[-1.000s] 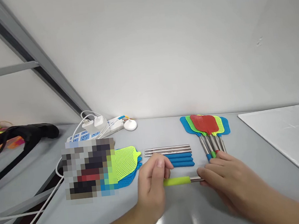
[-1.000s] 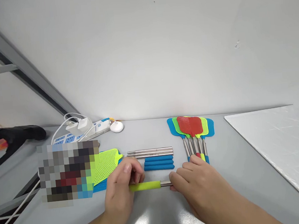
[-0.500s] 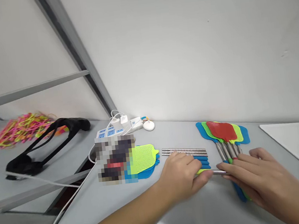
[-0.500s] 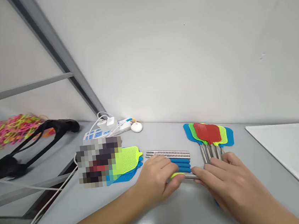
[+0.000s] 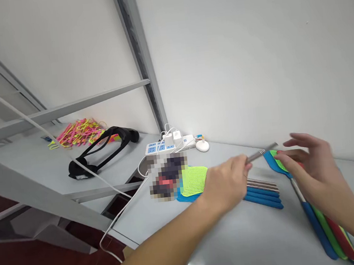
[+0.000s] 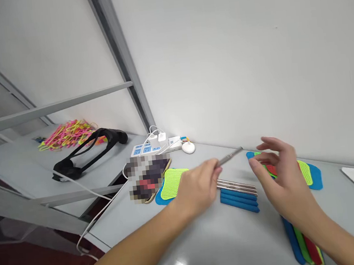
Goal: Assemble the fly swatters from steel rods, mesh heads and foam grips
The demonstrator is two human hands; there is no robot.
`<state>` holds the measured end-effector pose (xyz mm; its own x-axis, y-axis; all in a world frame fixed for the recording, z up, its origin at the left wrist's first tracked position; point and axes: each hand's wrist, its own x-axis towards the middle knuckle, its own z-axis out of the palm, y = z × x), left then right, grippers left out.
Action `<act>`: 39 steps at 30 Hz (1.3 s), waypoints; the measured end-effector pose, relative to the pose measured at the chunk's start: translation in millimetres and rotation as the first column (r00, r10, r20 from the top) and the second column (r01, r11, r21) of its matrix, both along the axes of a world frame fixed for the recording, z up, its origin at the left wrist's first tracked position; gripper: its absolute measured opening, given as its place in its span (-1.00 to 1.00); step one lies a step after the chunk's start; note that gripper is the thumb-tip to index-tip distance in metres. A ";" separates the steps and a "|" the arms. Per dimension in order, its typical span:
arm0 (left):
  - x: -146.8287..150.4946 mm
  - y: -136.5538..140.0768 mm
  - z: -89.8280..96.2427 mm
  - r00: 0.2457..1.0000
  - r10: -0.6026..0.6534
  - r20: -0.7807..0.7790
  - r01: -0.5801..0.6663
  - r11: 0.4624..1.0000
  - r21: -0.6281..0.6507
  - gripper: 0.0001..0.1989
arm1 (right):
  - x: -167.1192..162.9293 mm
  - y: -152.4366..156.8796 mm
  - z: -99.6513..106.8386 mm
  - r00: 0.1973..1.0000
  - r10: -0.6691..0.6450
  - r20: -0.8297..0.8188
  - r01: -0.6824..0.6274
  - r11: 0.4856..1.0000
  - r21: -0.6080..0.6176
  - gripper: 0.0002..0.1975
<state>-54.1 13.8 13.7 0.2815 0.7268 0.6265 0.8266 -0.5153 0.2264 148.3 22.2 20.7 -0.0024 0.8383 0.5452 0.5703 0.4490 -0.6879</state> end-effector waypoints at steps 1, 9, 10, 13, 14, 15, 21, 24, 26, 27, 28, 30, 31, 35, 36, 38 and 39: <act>-9.2 7.5 5.0 0.999 0.040 0.025 -0.040 0.999 0.005 -0.71 | -9.2 7.1 -0.5 0.998 0.046 0.048 -0.044 0.998 -0.040 -0.52; -76.3 52.1 20.8 0.950 0.303 0.083 -0.299 0.953 -0.049 -0.70 | -107.6 16.6 -20.5 0.497 0.429 0.754 -0.535 0.836 -0.123 -0.53; -78.1 53.3 19.5 0.956 0.288 0.059 -0.285 0.957 -0.056 -0.71 | -116.9 14.8 -24.2 0.460 0.423 0.781 -0.559 0.821 -0.116 -0.48; -76.8 54.1 15.5 0.973 0.229 -0.009 -0.229 0.970 -0.078 -0.74 | -133.8 12.0 -36.1 0.399 0.390 0.830 -0.598 0.797 -0.088 -0.38; -75.7 54.1 14.6 0.977 0.210 -0.027 -0.212 0.974 -0.085 -0.75 | -135.9 11.9 -39.8 0.390 0.372 0.842 -0.603 0.795 -0.072 -0.38; -74.7 54.1 13.8 0.980 0.196 -0.040 -0.199 0.976 -0.090 -0.76 | -136.6 12.1 -43.3 0.386 0.354 0.852 -0.607 0.793 -0.054 -0.39; -72.4 54.8 11.8 0.984 0.164 -0.073 -0.171 0.980 -0.098 -0.75 | -123.7 4.0 -51.3 0.355 0.248 0.901 -0.691 0.719 0.074 -0.72; -69.0 53.5 11.5 0.985 0.147 -0.089 -0.156 0.983 -0.099 -0.74 | -110.7 -8.3 -42.3 0.374 0.210 0.903 -0.740 0.654 0.154 -0.68; -66.8 52.1 12.2 0.986 0.135 -0.100 -0.144 0.985 -0.096 -0.74 | -98.7 -15.6 -30.5 0.410 0.236 0.881 -0.743 0.646 0.173 -0.67; -65.9 51.4 12.7 0.986 0.127 -0.105 -0.137 0.986 -0.095 -0.75 | -91.3 -18.5 -23.5 0.438 0.259 0.861 -0.734 0.656 0.177 -0.68; -65.1 50.7 13.3 0.987 0.118 -0.111 -0.129 0.987 -0.093 -0.75 | -82.6 -21.0 -16.4 0.475 0.283 0.833 -0.718 0.673 0.181 -0.69; -62.9 49.4 14.0 0.988 0.099 -0.123 -0.110 0.990 -0.093 -0.75 | -60.9 -25.7 -3.5 0.574 0.319 0.754 -0.667 0.717 0.204 -0.73; -60.9 48.5 14.0 0.988 0.088 -0.129 -0.100 0.990 -0.095 -0.75 | -47.6 -28.5 1.2 0.628 0.334 0.703 -0.636 0.741 0.216 -0.78; -43.1 39.4 10.9 0.986 0.020 -0.163 -0.041 0.991 -0.129 -0.79 | 20.0 -43.3 5.6 0.853 0.359 0.380 -0.449 0.875 0.180 -0.79; -35.9 34.5 9.6 0.985 -0.005 -0.174 -0.020 0.990 -0.142 -0.79 | 39.2 -46.2 4.6 0.925 0.285 0.252 -0.334 0.926 0.177 -0.77; -19.0 21.0 7.0 0.976 -0.071 -0.207 0.034 0.983 -0.178 -0.80 | 77.4 -47.6 3.5 0.999 0.039 -0.014 -0.038 0.998 0.051 -0.78; -9.7 12.7 5.7 0.967 -0.112 -0.229 0.066 0.978 -0.200 -0.81 | 95.4 -45.8 4.2 0.984 -0.116 -0.134 0.110 0.993 -0.052 -0.77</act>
<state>-63.9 26.4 19.4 0.4744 0.7906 0.3872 0.8209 -0.5562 0.1298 243.8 -23.6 24.9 0.1654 0.8523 0.4963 0.5148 0.3546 -0.7805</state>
